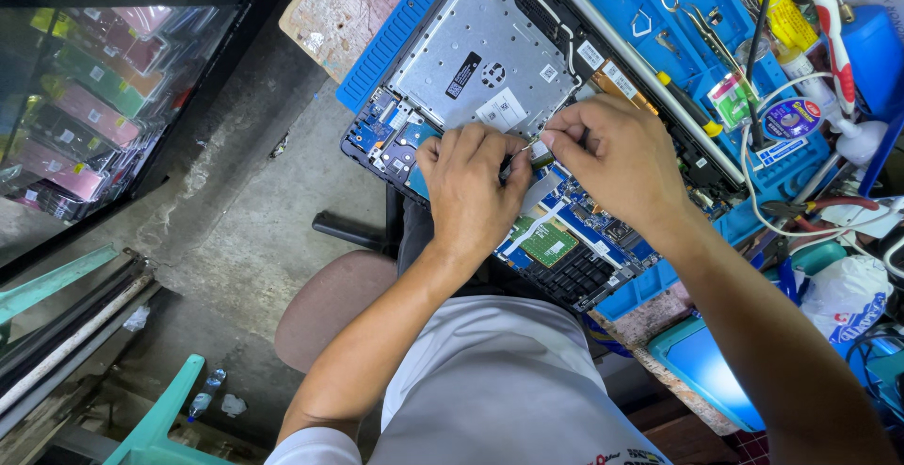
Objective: The person works on the internal components of a laptop, using tweezers to manipulate small connectors and cables near the motherboard and cooling fan before applying adhesive tape to a component.
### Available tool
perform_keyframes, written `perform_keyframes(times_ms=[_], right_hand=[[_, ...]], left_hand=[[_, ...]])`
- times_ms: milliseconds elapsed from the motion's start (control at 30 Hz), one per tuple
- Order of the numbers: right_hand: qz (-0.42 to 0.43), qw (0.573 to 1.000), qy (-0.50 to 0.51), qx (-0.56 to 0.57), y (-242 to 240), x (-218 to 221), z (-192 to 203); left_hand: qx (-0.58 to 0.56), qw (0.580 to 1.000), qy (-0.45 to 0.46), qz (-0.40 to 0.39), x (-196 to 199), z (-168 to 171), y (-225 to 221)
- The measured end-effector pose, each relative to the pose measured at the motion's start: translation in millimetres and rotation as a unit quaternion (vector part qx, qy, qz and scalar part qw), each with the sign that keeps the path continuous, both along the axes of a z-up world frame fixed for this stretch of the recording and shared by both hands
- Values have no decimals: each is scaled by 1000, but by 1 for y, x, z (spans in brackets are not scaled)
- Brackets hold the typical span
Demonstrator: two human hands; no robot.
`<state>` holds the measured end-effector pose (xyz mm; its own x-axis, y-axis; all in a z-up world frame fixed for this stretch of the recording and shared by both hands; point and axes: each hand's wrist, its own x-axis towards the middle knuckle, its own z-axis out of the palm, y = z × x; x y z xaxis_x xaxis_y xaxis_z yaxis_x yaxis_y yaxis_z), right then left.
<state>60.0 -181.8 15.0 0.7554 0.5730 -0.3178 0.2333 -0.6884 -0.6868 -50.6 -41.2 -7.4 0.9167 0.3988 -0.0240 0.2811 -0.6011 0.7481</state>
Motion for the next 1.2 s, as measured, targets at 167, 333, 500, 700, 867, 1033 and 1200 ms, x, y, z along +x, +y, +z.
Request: perform_keyframes(times_ms=[167, 333, 500, 700, 867, 1033, 1200], right_hand=[[5, 990, 80, -115, 6, 7, -2], [-18, 992, 98, -83, 7, 9, -2], [-13, 991, 95, -93, 7, 10, -5], [-8, 994, 87, -72, 5, 9, -6], [-29, 991, 110, -77, 4, 8, -8], [-19, 992, 102, -74, 5, 10, -11], [2, 992, 95, -89, 3, 11, -12]], left_hand=[[-3, 1000, 26, -8, 4, 2, 2], [-15, 999, 30, -12, 5, 3, 3], [-4, 999, 17, -31, 0, 1, 8], [16, 999, -25, -30, -5, -2, 7], [27, 999, -32, -9, -4, -7, 2], [23, 999, -24, 3, -3, -9, -2], [34, 999, -29, 3, -1, -7, -3]])
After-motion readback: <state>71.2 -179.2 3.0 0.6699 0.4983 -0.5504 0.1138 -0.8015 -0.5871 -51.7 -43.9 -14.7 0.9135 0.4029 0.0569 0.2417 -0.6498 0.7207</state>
